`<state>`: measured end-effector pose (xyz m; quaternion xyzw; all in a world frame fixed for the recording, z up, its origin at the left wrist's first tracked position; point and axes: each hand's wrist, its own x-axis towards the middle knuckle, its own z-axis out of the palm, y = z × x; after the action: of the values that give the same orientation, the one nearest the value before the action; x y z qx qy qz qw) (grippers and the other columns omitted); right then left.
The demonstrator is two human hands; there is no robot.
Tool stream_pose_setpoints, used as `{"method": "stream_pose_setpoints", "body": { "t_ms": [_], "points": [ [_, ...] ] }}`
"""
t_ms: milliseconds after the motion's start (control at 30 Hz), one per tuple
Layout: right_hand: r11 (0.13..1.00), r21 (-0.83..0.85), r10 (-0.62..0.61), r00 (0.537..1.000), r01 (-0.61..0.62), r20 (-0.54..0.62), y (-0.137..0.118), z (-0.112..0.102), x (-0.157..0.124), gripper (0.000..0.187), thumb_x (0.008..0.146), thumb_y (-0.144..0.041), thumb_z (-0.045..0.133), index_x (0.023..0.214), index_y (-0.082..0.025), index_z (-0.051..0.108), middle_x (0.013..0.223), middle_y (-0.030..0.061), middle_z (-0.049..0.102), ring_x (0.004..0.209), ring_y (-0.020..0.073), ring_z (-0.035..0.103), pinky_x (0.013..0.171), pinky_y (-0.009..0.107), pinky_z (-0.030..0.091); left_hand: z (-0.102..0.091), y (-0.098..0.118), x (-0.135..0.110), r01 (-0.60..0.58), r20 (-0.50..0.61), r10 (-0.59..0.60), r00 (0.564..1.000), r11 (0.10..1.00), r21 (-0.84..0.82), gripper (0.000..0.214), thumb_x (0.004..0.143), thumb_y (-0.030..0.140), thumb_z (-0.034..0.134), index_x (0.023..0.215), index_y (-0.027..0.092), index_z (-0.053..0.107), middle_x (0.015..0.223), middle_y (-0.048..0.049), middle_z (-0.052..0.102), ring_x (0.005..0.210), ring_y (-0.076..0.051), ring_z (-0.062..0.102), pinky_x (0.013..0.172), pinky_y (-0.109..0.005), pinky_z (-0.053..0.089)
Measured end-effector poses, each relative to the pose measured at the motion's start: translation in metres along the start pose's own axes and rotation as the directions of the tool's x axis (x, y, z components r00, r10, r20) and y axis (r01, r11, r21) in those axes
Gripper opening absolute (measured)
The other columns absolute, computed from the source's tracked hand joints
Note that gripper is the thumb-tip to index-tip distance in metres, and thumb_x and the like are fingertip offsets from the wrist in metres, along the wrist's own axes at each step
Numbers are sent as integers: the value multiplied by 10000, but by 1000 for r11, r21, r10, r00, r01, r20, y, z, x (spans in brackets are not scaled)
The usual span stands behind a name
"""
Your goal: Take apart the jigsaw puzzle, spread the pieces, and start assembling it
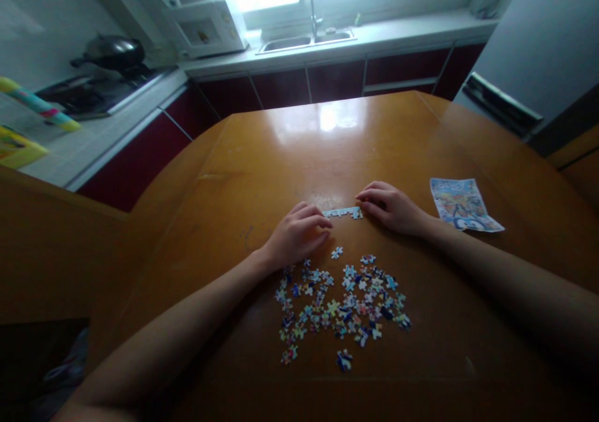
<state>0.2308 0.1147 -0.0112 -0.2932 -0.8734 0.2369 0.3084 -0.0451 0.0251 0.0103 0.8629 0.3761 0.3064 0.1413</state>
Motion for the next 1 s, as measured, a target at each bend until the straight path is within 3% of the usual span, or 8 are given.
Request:
{"method": "stream_pose_setpoints", "body": {
  "t_ms": [100,233,400,633,833,1000],
  "points": [
    [1000,14,2,1000,-2,-3,0,0,0,202,950,-277,573,1065,-212,726,1015,110,683,944,242,623,866,434,513,1,16,-2,-204,168,201,965,979,0,61,926,265,667,959,259,719,936,-26,681,871,-163,549,815,-315,464],
    [999,35,11,1000,-11,-4,-1,0,0,203,955,-293,569,1052,-219,731,1006,107,680,949,243,621,861,429,514,2,33,-4,-293,304,272,913,956,22,81,939,303,666,974,314,738,936,-7,690,872,-166,541,795,-315,437],
    [999,38,14,1000,-14,-7,-1,1,0,201,954,-299,574,1047,-220,733,1001,106,678,941,241,620,864,427,513,1,41,-2,-303,384,284,879,953,-13,104,943,358,662,982,304,742,934,-5,689,851,-162,536,783,-305,431],
    [1000,25,10,1000,-10,-5,0,1,1,211,963,-305,563,1041,-203,731,1016,112,674,960,234,618,877,410,510,4,40,-3,-256,403,247,881,966,-32,165,964,379,624,1062,290,723,970,-20,683,880,-171,522,811,-301,441],
    [1000,26,13,1000,-13,-13,-1,1,0,204,960,-305,570,1043,-213,731,1007,105,676,952,236,616,877,427,512,1,42,-1,-207,450,227,864,974,-94,131,972,337,607,923,263,704,992,-30,678,912,-176,537,854,-291,466],
    [1000,22,15,1000,-15,-13,0,2,0,190,957,-292,577,1045,-221,729,1016,101,680,948,230,618,874,426,516,3,40,-2,-181,417,214,883,977,-117,117,938,328,660,1021,277,724,1019,-46,675,940,-190,543,875,-314,485]
  ]
}}
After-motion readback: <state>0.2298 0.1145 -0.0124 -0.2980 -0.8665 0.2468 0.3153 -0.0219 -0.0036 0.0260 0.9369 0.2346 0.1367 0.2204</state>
